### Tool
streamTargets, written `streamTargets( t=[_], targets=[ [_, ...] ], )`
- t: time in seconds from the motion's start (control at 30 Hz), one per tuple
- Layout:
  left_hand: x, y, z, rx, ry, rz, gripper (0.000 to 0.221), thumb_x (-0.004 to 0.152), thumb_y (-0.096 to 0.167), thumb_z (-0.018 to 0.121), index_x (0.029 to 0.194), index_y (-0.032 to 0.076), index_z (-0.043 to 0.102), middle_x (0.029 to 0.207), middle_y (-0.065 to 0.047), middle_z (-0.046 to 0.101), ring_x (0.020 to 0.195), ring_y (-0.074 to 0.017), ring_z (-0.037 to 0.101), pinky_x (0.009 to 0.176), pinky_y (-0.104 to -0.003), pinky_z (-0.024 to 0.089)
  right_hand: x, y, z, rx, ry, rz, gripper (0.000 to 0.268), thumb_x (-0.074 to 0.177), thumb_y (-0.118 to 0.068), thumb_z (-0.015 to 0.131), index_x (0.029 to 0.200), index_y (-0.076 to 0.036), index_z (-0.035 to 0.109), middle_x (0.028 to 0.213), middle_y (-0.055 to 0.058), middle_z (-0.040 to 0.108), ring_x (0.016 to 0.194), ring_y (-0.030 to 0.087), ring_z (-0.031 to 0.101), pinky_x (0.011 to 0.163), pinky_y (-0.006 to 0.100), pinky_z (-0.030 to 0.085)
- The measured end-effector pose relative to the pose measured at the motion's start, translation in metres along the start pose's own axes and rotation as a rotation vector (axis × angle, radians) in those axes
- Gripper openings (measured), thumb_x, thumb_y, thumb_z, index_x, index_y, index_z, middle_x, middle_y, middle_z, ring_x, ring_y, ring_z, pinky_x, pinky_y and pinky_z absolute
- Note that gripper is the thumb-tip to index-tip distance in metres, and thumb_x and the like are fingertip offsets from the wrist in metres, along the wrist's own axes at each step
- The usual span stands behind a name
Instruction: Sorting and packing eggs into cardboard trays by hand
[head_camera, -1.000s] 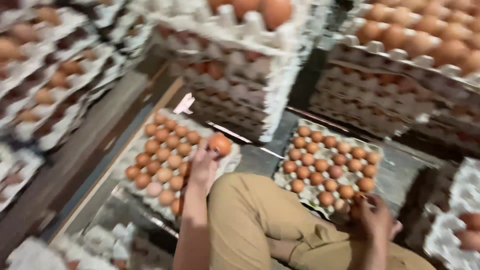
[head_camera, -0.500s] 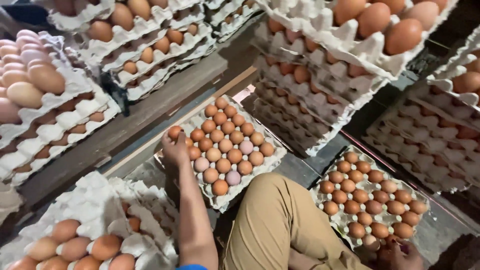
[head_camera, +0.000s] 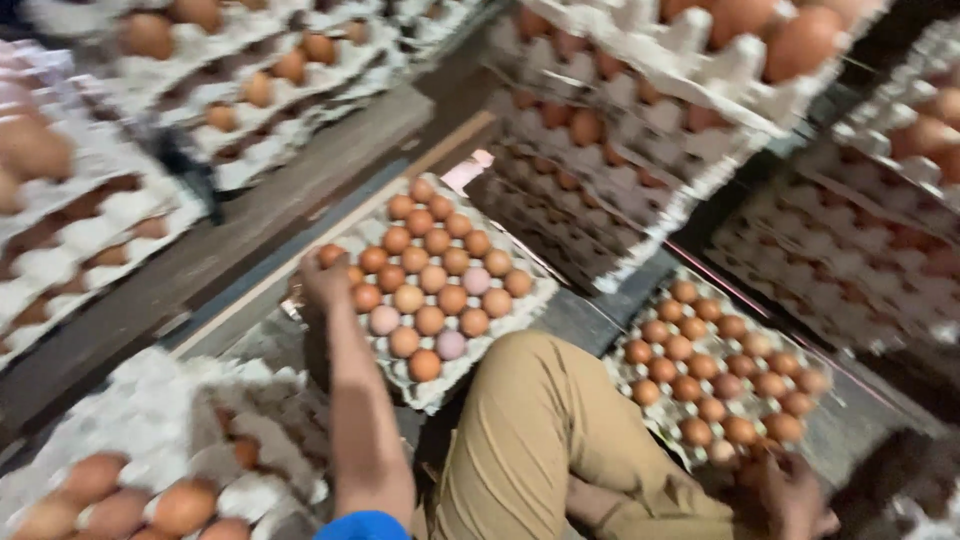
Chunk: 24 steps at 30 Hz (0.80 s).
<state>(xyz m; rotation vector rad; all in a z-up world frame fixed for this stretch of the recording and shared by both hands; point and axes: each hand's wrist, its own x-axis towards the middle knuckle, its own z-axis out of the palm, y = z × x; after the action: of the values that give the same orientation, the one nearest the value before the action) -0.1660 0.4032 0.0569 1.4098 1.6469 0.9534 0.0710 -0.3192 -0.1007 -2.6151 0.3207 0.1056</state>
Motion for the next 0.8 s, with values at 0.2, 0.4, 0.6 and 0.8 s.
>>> streamTargets(
  t=[0.2,0.4,0.6,0.8],
  targets=[
    [0.067,-0.052,0.030,0.581,0.104,0.400,0.043,0.092,0.044,0.051,0.093,0.008,0.074,0.090,-0.016,0.073,0.080,-0.0441,0.068,0.066,-0.052,0.051,-0.020,-0.039,-0.042,-0.172,-0.085,0.160,0.044,0.086,-0.053,0.049,0.110,-0.027,0.075,0.106,0.007,0.076,0.111,0.027,0.066,0.091,0.035,0.039],
    [0.043,-0.053,0.012,-0.258,-0.121,0.323,0.023,0.073,0.013,0.066,0.092,0.020,0.077,0.086,0.001,0.074,0.078,-0.0175,0.067,0.067,-0.034,0.054,-0.014,-0.020,-0.033,-0.040,-0.030,0.226,0.031,0.087,-0.058,0.057,0.111,-0.042,0.067,0.107,-0.011,0.074,0.114,0.020,0.064,0.104,0.038,0.032],
    [-0.066,-0.098,-0.022,-0.861,-0.533,-0.058,0.026,0.081,0.030,0.065,0.101,0.016,0.072,0.098,-0.002,0.072,0.094,-0.0203,0.066,0.077,-0.035,0.054,-0.036,-0.050,-0.065,0.106,0.010,0.147,0.027,0.091,-0.041,0.058,0.114,-0.030,0.069,0.104,-0.002,0.075,0.101,0.021,0.069,0.093,0.036,0.036],
    [-0.308,-0.011,0.043,-1.393,-0.918,-0.594,0.042,0.090,0.047,0.066,0.111,0.011,0.067,0.111,-0.006,0.071,0.109,-0.0233,0.065,0.088,-0.035,0.054,-0.100,-0.099,-0.080,1.001,-0.073,-0.297,0.028,0.098,-0.029,0.052,0.102,-0.005,0.065,0.095,0.006,0.070,0.088,0.014,0.062,0.083,0.026,0.048]
  ],
)
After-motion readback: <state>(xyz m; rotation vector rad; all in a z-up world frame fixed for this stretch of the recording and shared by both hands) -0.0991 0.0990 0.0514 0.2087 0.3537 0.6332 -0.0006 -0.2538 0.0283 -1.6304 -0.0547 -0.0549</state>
